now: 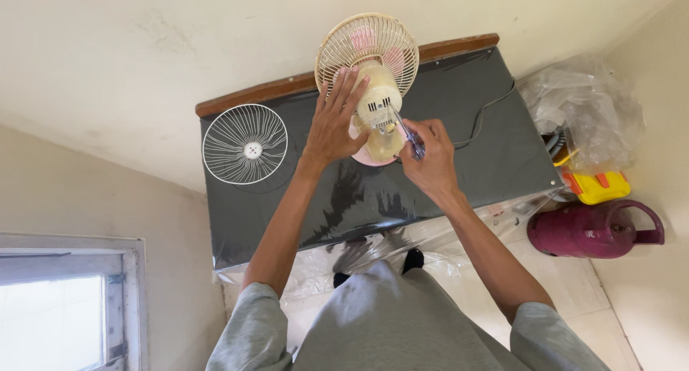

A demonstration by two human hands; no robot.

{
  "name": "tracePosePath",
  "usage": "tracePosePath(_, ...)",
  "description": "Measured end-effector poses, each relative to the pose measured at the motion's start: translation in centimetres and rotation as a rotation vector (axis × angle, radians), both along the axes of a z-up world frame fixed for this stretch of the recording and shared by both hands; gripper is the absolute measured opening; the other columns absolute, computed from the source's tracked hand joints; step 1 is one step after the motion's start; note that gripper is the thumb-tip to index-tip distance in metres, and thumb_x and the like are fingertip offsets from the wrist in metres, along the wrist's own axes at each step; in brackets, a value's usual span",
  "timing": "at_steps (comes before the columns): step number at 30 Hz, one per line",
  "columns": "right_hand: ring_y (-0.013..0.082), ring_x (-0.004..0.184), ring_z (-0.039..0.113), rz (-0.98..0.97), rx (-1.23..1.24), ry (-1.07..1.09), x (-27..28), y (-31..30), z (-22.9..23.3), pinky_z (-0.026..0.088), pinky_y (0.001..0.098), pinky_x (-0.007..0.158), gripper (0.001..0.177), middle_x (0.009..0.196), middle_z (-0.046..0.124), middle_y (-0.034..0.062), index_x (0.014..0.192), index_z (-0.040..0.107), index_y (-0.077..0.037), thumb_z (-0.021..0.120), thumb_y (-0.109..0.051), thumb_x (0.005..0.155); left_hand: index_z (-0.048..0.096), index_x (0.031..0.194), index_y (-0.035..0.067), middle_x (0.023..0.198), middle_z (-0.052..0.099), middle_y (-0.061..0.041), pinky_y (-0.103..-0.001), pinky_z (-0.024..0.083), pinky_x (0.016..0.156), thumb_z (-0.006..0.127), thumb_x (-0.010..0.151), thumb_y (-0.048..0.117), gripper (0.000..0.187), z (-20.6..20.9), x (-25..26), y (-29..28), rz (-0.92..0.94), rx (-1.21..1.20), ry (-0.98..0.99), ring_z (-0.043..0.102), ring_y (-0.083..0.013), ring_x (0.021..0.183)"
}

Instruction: The person disassembles a small electric fan on a table. They remove the front grille, then use a screwdriver to unscrew the rear housing and separate the motor assembly from the base.

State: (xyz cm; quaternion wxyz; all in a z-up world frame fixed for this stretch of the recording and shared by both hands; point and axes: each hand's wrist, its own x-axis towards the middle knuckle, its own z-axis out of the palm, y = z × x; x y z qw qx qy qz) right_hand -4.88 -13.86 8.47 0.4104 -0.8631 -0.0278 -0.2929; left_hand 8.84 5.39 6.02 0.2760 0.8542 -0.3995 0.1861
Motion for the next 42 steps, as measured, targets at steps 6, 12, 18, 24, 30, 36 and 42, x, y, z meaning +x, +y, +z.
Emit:
tracePosePath(6, 0.0265, 0.082, 0.069, 0.013, 0.011, 0.078, 0.7, 0.6, 0.1, 0.056, 0.0369, 0.073, 0.039, 0.102, 0.064, 0.0171, 0.124, 0.07, -0.001, 0.067, 0.002, 0.086, 0.027, 0.164, 0.018, 0.171, 0.023, -0.01, -0.056, 0.017, 0.13, 0.086, 0.074, 0.023, 0.108, -0.4, 1.1, 0.4, -0.064, 0.02, 0.024, 0.019, -0.031, 0.16)
tracePosePath(12, 0.0293, 0.08, 0.068, -0.033, -0.007, 0.123, 1.0, 1.3, -0.4, 0.055, 0.0395, 0.072, 0.038, 0.1, 0.064, 0.0187, 0.122, 0.071, 0.0, 0.066, 0.002, 0.085, 0.029, 0.161, 0.016, 0.168, 0.025, -0.012, -0.054, 0.017, 0.128, 0.087, 0.069, 0.018, 0.109, -0.9, 2.2, -0.1, -0.117, 0.064, 0.025, 0.019, -0.0344, 0.157)
tracePosePath(18, 0.0322, 0.081, 0.067, -0.032, -0.022, 0.143, 1.5, 2.1, -0.8, 0.054, 0.0413, 0.072, 0.036, 0.101, 0.064, 0.0202, 0.123, 0.069, 0.001, 0.066, 0.001, 0.087, 0.034, 0.157, 0.013, 0.167, 0.033, -0.011, -0.053, 0.023, 0.128, 0.087, 0.07, 0.009, 0.102, -2.1, 3.1, -0.8, -0.154, 0.031, 0.093, 0.024, -0.0351, 0.157)
tracePosePath(24, 0.0314, 0.079, 0.066, -0.056, -0.003, 0.179, 1.8, 2.6, -0.6, 0.054, 0.0419, 0.071, 0.035, 0.102, 0.062, 0.02, 0.124, 0.068, 0.002, 0.064, 0.001, 0.089, 0.036, 0.151, 0.008, 0.164, 0.03, -0.018, -0.051, 0.029, 0.126, 0.092, 0.064, 0.008, 0.104, -2.8, 3.8, -1.7, -0.192, -0.081, 0.044, 0.028, -0.0383, 0.154)
tracePosePath(30, 0.0293, 0.076, 0.066, -0.053, 0.012, 0.209, 2.0, 2.7, -0.5, 0.054, 0.0406, 0.07, 0.038, 0.101, 0.061, 0.0195, 0.126, 0.068, 0.003, 0.062, 0.002, 0.088, 0.038, 0.15, 0.008, 0.165, 0.031, -0.015, -0.051, 0.03, 0.125, 0.092, 0.062, 0.009, 0.103, -2.5, 3.7, -1.7, -0.154, -0.025, 0.07, 0.031, -0.0369, 0.153)
tracePosePath(36, 0.0267, 0.07, 0.065, -0.054, -0.018, 0.206, 2.0, 2.7, -0.2, 0.055, 0.0379, 0.066, 0.038, 0.097, 0.059, 0.017, 0.126, 0.07, 0.002, 0.063, 0.002, 0.088, 0.036, 0.155, 0.016, 0.165, 0.031, -0.01, -0.051, 0.03, 0.123, 0.092, 0.065, 0.012, 0.106, -1.8, 3.4, -1.3, -0.148, -0.011, 0.11, 0.032, -0.0327, 0.153)
tracePosePath(42, 0.029, 0.073, 0.068, -0.092, -0.217, 0.17, 1.8, 3.8, 0.1, 0.056, 0.0408, 0.061, 0.038, 0.103, 0.059, 0.0173, 0.125, 0.069, 0.002, 0.065, 0.0, 0.088, 0.036, 0.157, 0.023, 0.166, 0.032, -0.007, -0.048, 0.032, 0.124, 0.09, 0.065, 0.01, 0.108, -1.2, 3.1, -1.3, -0.137, -0.003, 0.095, 0.034, -0.0292, 0.153)
